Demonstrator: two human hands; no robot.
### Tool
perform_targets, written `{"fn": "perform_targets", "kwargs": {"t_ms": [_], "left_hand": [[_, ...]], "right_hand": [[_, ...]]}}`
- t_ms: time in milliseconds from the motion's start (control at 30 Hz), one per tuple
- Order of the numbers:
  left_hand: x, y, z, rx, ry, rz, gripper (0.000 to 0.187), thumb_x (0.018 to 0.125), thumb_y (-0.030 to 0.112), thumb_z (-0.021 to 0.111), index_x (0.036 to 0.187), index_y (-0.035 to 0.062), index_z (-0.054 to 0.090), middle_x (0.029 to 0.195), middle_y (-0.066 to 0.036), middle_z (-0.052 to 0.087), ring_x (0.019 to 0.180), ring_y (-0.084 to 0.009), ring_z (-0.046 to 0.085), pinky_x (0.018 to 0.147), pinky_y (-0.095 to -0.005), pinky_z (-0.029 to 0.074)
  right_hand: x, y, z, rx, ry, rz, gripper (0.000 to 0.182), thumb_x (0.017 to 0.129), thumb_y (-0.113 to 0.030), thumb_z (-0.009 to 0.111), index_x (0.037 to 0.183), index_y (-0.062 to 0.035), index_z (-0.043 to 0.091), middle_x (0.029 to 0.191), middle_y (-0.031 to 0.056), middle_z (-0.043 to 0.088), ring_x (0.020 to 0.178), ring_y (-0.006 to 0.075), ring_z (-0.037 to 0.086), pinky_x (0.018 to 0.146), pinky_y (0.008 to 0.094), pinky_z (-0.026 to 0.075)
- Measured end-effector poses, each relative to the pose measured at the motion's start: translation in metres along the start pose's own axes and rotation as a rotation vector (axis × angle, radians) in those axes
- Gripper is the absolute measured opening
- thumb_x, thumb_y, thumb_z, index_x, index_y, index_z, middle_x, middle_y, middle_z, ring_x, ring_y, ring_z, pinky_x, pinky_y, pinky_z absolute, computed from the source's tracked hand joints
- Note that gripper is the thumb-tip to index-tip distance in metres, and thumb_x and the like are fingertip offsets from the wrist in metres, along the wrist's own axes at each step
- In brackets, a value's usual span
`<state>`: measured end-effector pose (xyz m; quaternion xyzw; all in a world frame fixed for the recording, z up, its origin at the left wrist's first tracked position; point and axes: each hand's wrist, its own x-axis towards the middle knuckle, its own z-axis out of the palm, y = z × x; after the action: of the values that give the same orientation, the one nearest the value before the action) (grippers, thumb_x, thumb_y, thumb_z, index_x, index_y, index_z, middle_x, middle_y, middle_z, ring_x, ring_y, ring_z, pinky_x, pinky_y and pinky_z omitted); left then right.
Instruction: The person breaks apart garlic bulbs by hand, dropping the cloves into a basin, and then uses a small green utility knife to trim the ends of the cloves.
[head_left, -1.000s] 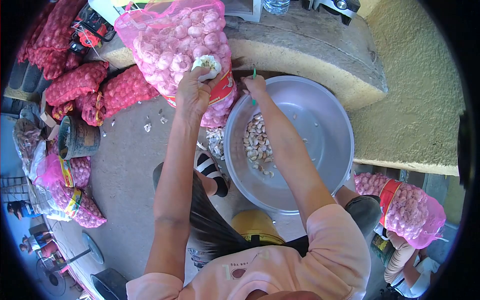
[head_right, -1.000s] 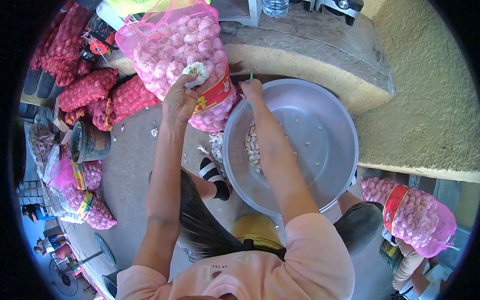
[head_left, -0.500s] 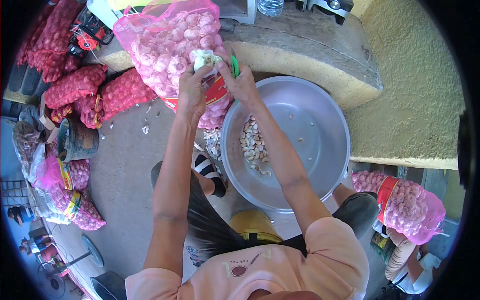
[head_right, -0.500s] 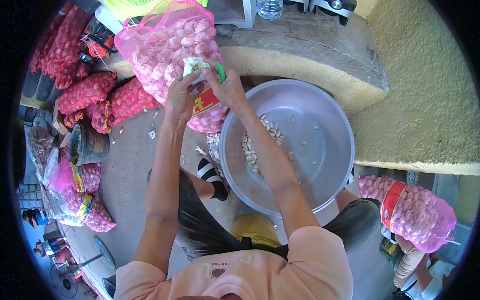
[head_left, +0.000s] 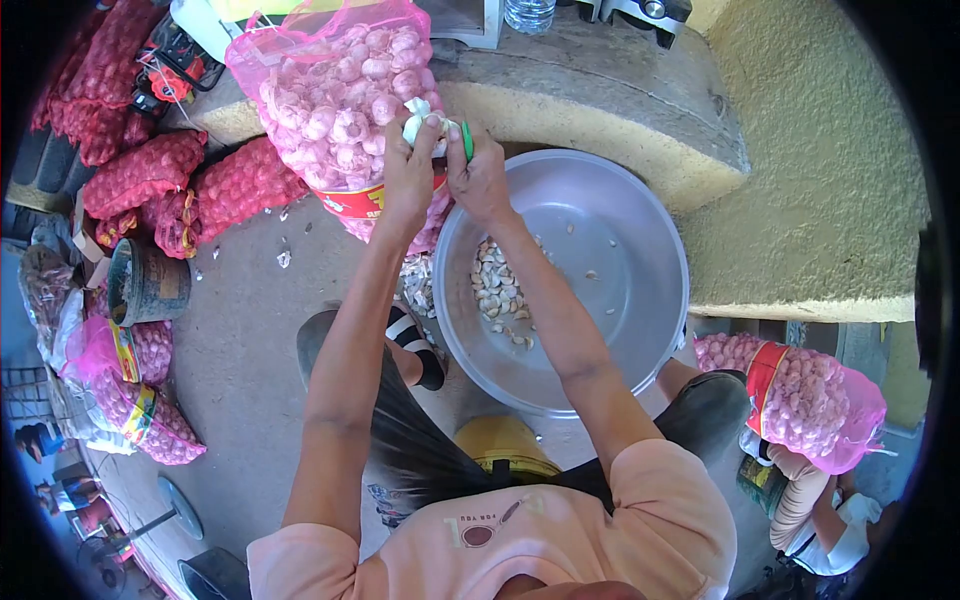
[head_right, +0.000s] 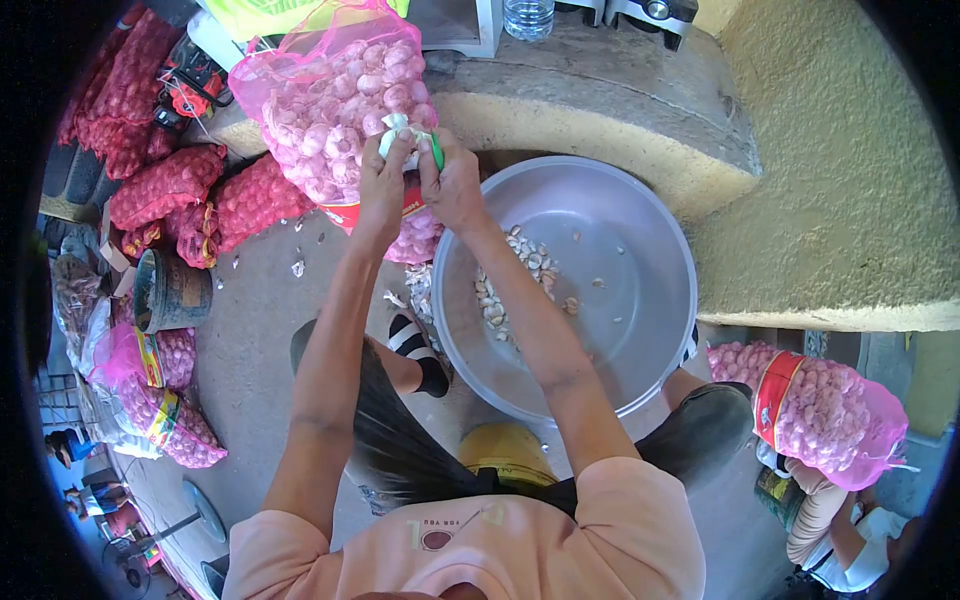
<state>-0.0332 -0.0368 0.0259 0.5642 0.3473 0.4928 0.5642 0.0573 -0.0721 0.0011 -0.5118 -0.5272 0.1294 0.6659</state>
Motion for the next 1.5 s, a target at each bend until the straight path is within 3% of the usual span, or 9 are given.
{"fn": "perform_targets", "kwargs": {"t_ms": [100,300,367,667,800,900,967,1067,1500], "left_hand": [[-0.003,0.003,0.002,-0.032,-0.029,-0.023,0.028,0.095,0.029,0.053,0.111,0.0058,0.053,0.09,-0.002,0.059,0.078,-0.0075,0.055,0.063,-0.0229,0.047],[-0.006,0.019,0.0,-0.204,-0.08,-0.226,0.027,0.096,0.029,0.052,0.109,0.0064,0.055,0.088,-0.003,0.06,0.072,-0.0089,0.055,0.061,-0.0223,0.046],[-0.003,0.016,-0.002,-0.382,-0.161,-0.301,0.028,0.096,0.03,0.051,0.109,0.0059,0.055,0.088,-0.003,0.06,0.071,-0.0095,0.055,0.061,-0.0228,0.046],[-0.002,0.024,-0.002,-0.604,-0.213,-0.48,0.028,0.096,0.03,0.05,0.099,0.0032,0.056,0.081,-0.006,0.061,0.063,-0.0117,0.055,0.057,-0.0262,0.047],[-0.003,0.026,-0.003,-0.515,-0.264,-0.42,0.029,0.093,0.033,0.055,0.098,0.0044,0.056,0.082,-0.005,0.061,0.065,-0.0108,0.056,0.057,-0.024,0.046],[-0.005,0.03,-0.002,-0.522,-0.146,-0.517,0.03,0.087,0.032,0.065,0.1,0.0059,0.057,0.083,-0.004,0.062,0.068,-0.0108,0.058,0.058,-0.0222,0.046],[-0.004,0.027,-0.005,-0.43,-0.139,-0.475,0.031,0.084,0.029,0.069,0.102,0.0064,0.057,0.084,-0.003,0.062,0.068,-0.0108,0.058,0.056,-0.0221,0.046],[-0.004,0.032,-0.007,-0.29,-0.134,-0.416,0.033,0.08,0.024,0.073,0.104,0.0066,0.059,0.084,-0.003,0.063,0.066,-0.0109,0.06,0.051,-0.0224,0.046],[-0.002,0.018,-0.009,0.175,-0.112,-0.051,0.016,0.083,0.014,0.066,0.087,-0.0019,0.066,0.064,0.0,0.058,0.055,-0.0036,0.05,0.047,-0.0201,0.038]], "right_hand": [[0.003,0.005,0.003,-0.081,0.076,-0.04,0.025,0.096,-0.021,0.048,0.098,0.001,0.06,0.072,0.0136,0.064,0.063,0.0209,0.062,0.061,0.0352,0.049],[0.007,0.022,-0.005,0.346,-0.032,0.478,0.038,0.098,-0.032,0.044,0.087,0.0001,0.06,0.059,0.0045,0.058,0.048,0.0133,0.054,0.045,0.0277,0.04],[0.006,0.004,-0.004,0.743,0.096,0.672,0.04,0.098,-0.036,0.043,0.07,-0.0097,0.052,0.055,-0.002,0.046,0.045,0.0045,0.043,0.041,0.0205,0.034],[-0.001,0.002,-0.025,1.014,-0.007,0.792,0.039,0.097,-0.043,0.044,0.08,-0.0088,0.055,0.063,-0.0042,0.049,0.046,0.0039,0.036,0.039,0.0199,0.031],[0.007,-0.009,-0.036,0.962,-0.049,0.806,0.035,0.094,-0.041,0.052,0.085,-0.0081,0.057,0.065,-0.0042,0.05,0.048,0.0035,0.039,0.041,0.0193,0.032],[0.01,-0.002,-0.032,0.508,-0.081,0.686,0.03,0.089,-0.037,0.063,0.089,-0.0071,0.059,0.067,-0.0034,0.052,0.05,0.0029,0.042,0.042,0.0186,0.031],[0.008,0.007,-0.027,0.306,-0.011,0.344,0.028,0.082,-0.031,0.072,0.087,-0.0061,0.059,0.069,-0.002,0.054,0.052,0.0024,0.044,0.043,0.0182,0.031],[0.014,-0.006,-0.043,0.402,-0.166,0.603,0.028,0.081,-0.028,0.074,0.086,-0.0053,0.06,0.07,-0.0016,0.055,0.054,0.0024,0.046,0.044,0.0182,0.031],[0.02,-0.011,-0.052,0.488,-0.19,0.63,0.025,0.086,-0.028,0.068,0.095,-0.0058,0.061,0.072,-0.0006,0.058,0.055,0.0021,0.049,0.043,0.0153,0.032]]}}
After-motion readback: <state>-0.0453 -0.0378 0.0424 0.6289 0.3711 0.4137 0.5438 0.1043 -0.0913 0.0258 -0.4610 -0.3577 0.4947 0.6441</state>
